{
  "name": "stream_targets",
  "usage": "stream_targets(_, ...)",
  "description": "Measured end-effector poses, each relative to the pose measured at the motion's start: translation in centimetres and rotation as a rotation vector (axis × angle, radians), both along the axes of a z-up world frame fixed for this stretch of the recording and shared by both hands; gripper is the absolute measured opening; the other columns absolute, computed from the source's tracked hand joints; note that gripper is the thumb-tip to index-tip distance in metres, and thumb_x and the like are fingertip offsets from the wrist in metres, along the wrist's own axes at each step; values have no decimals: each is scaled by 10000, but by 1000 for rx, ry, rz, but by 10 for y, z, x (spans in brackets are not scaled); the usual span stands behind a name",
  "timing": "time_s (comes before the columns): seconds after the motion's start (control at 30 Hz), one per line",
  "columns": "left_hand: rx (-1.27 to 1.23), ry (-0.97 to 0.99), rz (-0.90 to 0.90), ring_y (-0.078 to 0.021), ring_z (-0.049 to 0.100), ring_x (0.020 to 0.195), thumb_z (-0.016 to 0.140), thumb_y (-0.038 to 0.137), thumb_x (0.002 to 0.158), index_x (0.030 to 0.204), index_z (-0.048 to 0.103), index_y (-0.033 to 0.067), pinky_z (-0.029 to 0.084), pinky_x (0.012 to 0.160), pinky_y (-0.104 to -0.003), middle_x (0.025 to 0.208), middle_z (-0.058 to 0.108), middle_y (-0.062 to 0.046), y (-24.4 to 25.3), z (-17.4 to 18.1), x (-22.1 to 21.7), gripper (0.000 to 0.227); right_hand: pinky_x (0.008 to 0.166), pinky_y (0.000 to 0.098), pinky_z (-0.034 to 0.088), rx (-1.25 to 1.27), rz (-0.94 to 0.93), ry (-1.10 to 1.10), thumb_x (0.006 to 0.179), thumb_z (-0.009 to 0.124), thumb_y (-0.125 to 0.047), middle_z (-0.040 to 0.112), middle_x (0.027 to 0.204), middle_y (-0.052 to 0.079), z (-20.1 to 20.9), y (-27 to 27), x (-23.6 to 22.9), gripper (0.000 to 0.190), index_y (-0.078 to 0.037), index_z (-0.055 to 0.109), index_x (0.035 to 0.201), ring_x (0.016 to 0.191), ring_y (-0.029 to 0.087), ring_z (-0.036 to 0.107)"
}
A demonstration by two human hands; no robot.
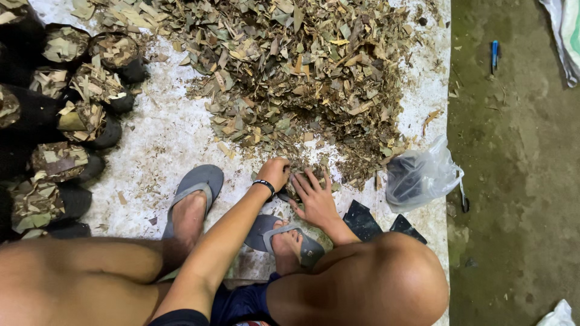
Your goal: The person sits on the floor and fills small black pots with wood chips from a large pile. They scoop the chips by hand, pack them into the pots, and place the filled pots in a row to the left.
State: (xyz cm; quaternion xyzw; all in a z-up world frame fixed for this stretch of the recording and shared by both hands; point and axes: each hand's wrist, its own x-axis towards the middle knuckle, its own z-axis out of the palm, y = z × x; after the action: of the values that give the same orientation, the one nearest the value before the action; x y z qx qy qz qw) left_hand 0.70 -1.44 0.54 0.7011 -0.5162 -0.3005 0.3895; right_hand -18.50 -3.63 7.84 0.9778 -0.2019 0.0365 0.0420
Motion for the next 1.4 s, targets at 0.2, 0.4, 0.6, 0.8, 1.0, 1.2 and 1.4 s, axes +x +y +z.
stream_targets(0.2, -29, -28, 13, -419, 682, 973, 687, 83, 849, 997, 766, 48, 546, 875, -488, 1035, 725, -194, 2, 1, -4, 172, 1122, 794, -12, 298, -178, 152, 905, 569, -650, 479, 1515, 146, 2, -9, 16, 856, -39, 481, 1498, 1537, 410, 173)
stream_targets(0.4, -45, -31, 15, -418, 684, 967, 676, 64, 862, 998, 767, 47, 554, 875, -481, 1032, 721, -197, 8, -5, -19, 164, 1099, 829, -107, 609, -356, 284, 803, 629, -671, 493, 1524, 120, 5, -27, 27, 893, -68, 511, 1451, 1539, 418, 155)
stream_targets(0.6, -25, 49, 53, -408, 687, 981, 695, 89, 854, 1034, 768, 67, 551, 889, -468, 1038, 724, -200, 2, 2, -10, 196, 1127, 819, -62, 536, -343, 170, 890, 665, -501, 574, 1387, 173, 10, -16, 29, 717, -5, 557, 1396, 1550, 433, 194)
stream_targets(0.8, 110, 75, -21, -359, 690, 1015, 715, 169, 836, 1141, 738, 127, 555, 909, -433, 1100, 698, -160, 10, 20, 2, 309, 1164, 757, 71, 393, -220, -174, 890, 704, -331, 590, 1334, 163, 5, -1, 14, 454, -13, 672, 1213, 1424, 401, 379)
stream_targets(1.0, 149, 73, -151, -308, 624, 1164, 709, 247, 845, 1261, 701, 233, 519, 987, -416, 1246, 615, -73, 18, 42, 17, 416, 1130, 506, 407, 515, -371, -374, 918, 661, -130, 606, 1238, 172, 1, -6, -7, 312, -16, 668, 1209, 1263, 346, 537)
stream_targets(1.2, 56, -8, -241, -300, 579, 1253, 738, 322, 872, 1233, 715, 236, 500, 1025, -416, 1390, 542, -58, 22, 43, 17, 372, 739, 314, 570, 931, -663, -581, 905, 693, -172, 704, 1023, 85, -35, -11, -23, 331, 9, 596, 1164, 901, 178, 719)
stream_targets(1.4, -39, -28, -277, -349, 497, 1343, 759, 302, 884, 1136, 790, 218, 434, 1103, -429, 1461, 497, -106, 17, 32, 8, 267, 633, 305, 505, 967, -717, -450, 911, 717, -173, 686, 880, 99, -77, -25, -35, 239, 13, 637, 1039, 693, 140, 601)
